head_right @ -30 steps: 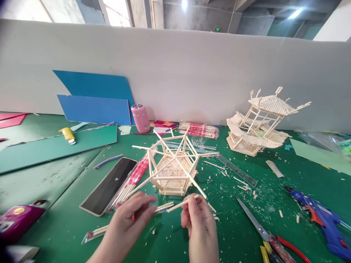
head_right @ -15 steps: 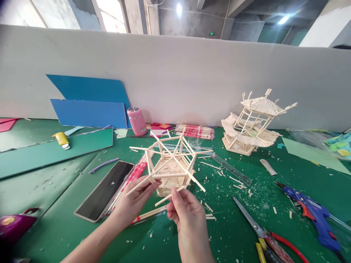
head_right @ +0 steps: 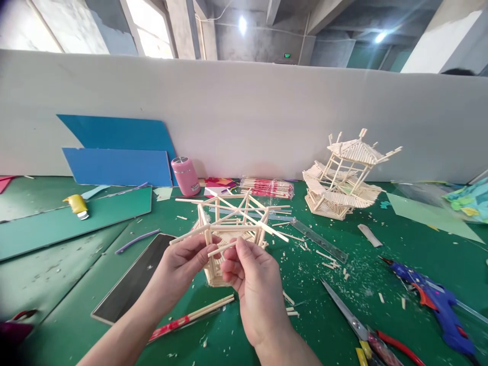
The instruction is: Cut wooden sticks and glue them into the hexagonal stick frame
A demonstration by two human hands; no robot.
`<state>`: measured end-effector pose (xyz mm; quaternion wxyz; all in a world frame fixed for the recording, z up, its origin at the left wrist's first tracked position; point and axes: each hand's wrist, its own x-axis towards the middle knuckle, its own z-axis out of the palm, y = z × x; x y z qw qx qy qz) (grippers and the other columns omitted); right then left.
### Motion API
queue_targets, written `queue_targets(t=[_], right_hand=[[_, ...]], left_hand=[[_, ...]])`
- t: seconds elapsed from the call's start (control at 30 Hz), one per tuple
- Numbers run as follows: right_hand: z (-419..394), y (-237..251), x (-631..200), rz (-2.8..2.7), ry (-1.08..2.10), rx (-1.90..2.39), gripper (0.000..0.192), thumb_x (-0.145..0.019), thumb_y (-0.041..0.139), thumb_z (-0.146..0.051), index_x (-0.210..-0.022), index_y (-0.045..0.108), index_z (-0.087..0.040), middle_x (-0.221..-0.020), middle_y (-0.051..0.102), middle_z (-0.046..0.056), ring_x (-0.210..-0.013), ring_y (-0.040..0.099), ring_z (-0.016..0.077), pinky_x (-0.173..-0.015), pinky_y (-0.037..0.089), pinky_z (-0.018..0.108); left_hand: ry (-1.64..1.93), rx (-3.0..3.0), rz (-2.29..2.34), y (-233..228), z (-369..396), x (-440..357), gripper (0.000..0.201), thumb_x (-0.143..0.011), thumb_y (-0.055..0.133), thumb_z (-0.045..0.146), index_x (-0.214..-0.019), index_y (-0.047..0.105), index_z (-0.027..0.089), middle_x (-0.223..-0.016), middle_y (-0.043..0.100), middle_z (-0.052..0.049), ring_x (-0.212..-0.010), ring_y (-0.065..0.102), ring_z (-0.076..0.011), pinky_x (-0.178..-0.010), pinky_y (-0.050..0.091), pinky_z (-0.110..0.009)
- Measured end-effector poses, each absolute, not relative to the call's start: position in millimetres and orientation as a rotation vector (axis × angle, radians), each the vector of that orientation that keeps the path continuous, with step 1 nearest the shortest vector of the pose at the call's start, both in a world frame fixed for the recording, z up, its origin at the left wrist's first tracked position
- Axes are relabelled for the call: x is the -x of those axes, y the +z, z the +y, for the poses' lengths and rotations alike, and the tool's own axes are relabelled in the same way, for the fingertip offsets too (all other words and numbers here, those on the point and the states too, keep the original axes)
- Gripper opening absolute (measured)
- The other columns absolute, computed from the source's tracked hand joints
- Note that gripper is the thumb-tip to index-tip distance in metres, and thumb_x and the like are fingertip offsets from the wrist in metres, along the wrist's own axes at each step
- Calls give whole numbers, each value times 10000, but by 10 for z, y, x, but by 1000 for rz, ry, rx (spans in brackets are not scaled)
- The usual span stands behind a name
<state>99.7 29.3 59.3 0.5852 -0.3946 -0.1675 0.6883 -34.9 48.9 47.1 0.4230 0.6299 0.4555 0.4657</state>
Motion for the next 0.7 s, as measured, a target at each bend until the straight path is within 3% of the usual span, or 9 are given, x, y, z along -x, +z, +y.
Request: queue_targets(t=[0.43, 0.7], right_hand=[[381, 558, -945, -397, 1557, 903, 132, -725, 675, -259, -690, 672, -132, -616, 664, 3, -533, 592, 60, -517, 509, 147], [379, 553, -927, -411, 1502, 951, 142, -685, 706, -281, -678, 671, -143, -619, 670, 0, -537, 598, 67, -526, 518, 157]], left_hand=[[1084, -1285, 1010, 469, 472, 367, 249, -806, 576, 282, -1030, 644, 198, -829, 648, -31, -793, 561, -173, -701, 470, -274], [1090, -1282, 1054, 496, 472, 366, 232, -808, 581, 284, -1014, 662, 216, -820, 648, -10, -763, 547, -141, -665, 459, -223]])
